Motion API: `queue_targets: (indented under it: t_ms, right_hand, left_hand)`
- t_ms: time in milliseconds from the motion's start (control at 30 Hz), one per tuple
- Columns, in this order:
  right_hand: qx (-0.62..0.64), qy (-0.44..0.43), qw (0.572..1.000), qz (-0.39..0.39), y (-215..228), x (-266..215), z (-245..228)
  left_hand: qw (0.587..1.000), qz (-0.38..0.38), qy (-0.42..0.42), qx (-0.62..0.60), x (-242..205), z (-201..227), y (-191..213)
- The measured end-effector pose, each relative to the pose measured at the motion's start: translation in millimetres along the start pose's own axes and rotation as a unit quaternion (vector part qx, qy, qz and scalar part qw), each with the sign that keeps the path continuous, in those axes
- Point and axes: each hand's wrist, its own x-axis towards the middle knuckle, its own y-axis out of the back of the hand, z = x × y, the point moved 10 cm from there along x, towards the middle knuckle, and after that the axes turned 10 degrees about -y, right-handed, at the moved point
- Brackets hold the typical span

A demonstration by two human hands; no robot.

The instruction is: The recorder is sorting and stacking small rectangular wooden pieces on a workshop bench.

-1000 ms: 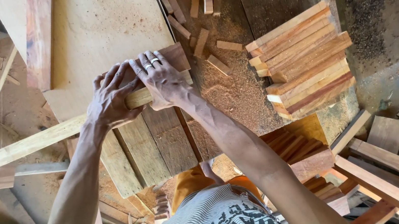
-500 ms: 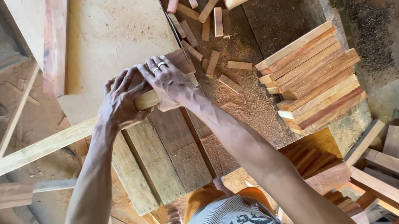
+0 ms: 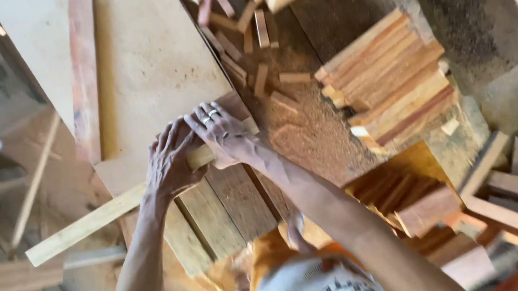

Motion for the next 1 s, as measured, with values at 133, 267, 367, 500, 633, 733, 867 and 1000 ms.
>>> queue_targets:
  t_ms: [133,267,367,500,633,733,867,1000]
  right_hand:
    - [0.012,-0.008,0.999,-0.036,-23.8,-25.2,-4.9]
    - [-0.031,0.01,0.999,-0.032,-23.3,-15.6,-1.5]
    - [-0.033,0.016,0.998,-0.046,-35.3,-17.0,-2.2]
    - [-0.044,0.016,0.998,-0.031,-40.7,-15.8,-4.6]
    - [-0.03,0.0,0.999,-0.041,-23.9,-17.7,-2.6]
    - [-0.02,0.002,0.998,-0.06,-25.0,-16.1,-0.6]
    - [-0.04,0.01,0.998,-0.05,-23.1,-19.0,-4.0]
    - [-0.063,0.014,0.998,-0.018,-41.8,-13.4,-0.4]
  left_hand:
    - [0.999,-0.023,0.032,-0.012,-22.5,13.8,-15.4]
    - [0.999,-0.012,0.046,-0.024,-16.3,3.5,-15.5]
    - [0.997,-0.027,0.061,-0.023,-20.7,4.3,-19.2]
    - [0.998,-0.028,0.06,-0.022,-20.7,4.1,-17.8]
    - [0.997,-0.031,0.06,-0.029,-22.4,9.1,-14.2]
    - [0.998,-0.024,0.053,-0.026,-17.1,6.2,-13.1]
    - [0.998,-0.028,0.055,-0.023,-20.8,6.2,-16.0]
    - [0.997,-0.043,0.065,-0.017,-21.6,3.3,-20.4]
